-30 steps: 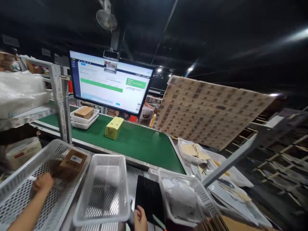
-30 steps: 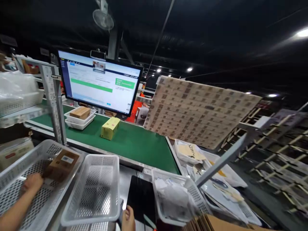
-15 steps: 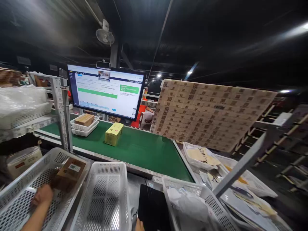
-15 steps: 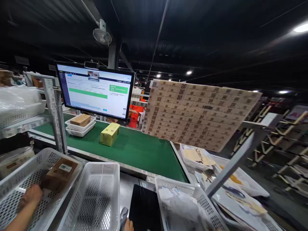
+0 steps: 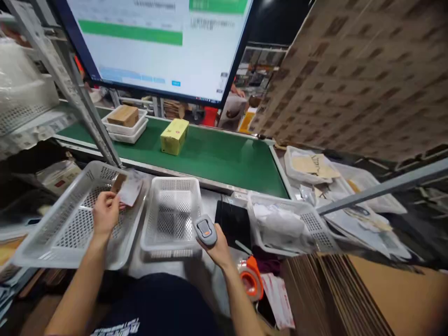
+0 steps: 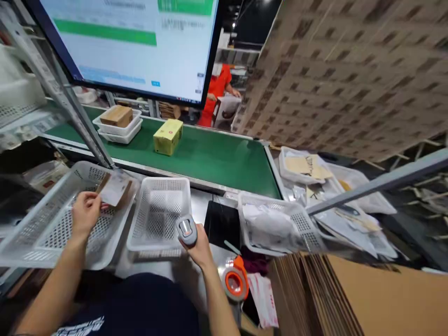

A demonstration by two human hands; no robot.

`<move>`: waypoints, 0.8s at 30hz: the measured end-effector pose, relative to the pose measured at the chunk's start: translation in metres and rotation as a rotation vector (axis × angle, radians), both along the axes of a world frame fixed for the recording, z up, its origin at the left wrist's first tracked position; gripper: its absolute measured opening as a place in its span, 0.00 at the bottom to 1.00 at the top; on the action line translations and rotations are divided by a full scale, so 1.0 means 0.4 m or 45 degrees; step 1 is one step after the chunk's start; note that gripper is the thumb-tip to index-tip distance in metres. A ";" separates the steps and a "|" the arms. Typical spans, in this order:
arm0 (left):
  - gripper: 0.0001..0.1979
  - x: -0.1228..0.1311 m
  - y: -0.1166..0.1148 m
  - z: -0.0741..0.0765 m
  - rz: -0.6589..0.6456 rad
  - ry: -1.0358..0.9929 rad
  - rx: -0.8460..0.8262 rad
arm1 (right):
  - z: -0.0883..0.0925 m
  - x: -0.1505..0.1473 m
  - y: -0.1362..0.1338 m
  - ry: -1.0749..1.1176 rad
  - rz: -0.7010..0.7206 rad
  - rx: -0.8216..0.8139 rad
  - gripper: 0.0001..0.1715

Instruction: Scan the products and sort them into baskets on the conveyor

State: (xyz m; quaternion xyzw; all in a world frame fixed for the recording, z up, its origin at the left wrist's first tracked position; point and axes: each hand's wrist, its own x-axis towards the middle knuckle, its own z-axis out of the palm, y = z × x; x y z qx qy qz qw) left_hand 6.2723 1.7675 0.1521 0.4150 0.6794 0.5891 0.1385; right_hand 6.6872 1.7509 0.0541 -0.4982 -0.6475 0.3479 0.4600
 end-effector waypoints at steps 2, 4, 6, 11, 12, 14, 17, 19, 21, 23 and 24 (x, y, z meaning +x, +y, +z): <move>0.18 0.103 0.031 -0.054 -0.137 -0.085 0.042 | 0.049 -0.058 0.005 -0.021 0.090 -0.002 0.17; 0.19 0.177 0.058 -0.128 -0.204 -0.158 0.008 | 0.071 -0.103 0.017 0.001 0.108 -0.068 0.18; 0.19 0.223 0.074 -0.210 -0.229 -0.241 -0.062 | 0.068 -0.130 0.032 0.026 0.081 -0.150 0.21; 0.17 0.280 0.052 -0.374 -0.218 -0.283 -0.233 | 0.007 -0.146 0.048 -0.012 0.073 -0.312 0.22; 0.18 0.283 0.040 -0.386 -0.210 -0.260 -0.255 | -0.007 -0.146 0.044 -0.049 0.074 -0.351 0.21; 0.24 0.272 0.024 -0.376 -0.205 -0.187 -0.253 | -0.033 -0.143 0.030 -0.149 0.078 -0.421 0.21; 0.35 0.188 0.045 -0.271 -0.207 0.307 -0.169 | -0.059 -0.134 0.007 -0.341 0.120 -0.514 0.22; 0.42 0.088 0.092 -0.163 -0.186 0.837 -0.253 | -0.065 -0.128 -0.002 -0.471 0.180 -0.555 0.23; 0.59 -0.020 0.155 -0.056 -0.235 1.253 -0.575 | -0.057 -0.125 -0.003 -0.570 0.250 -0.568 0.23; 0.74 -0.103 0.218 0.021 -0.366 1.523 -0.936 | -0.038 -0.125 0.003 -0.630 0.316 -0.556 0.25; 0.78 -0.128 0.247 0.044 -0.449 1.603 -1.069 | -0.024 -0.127 0.008 -0.662 0.345 -0.544 0.27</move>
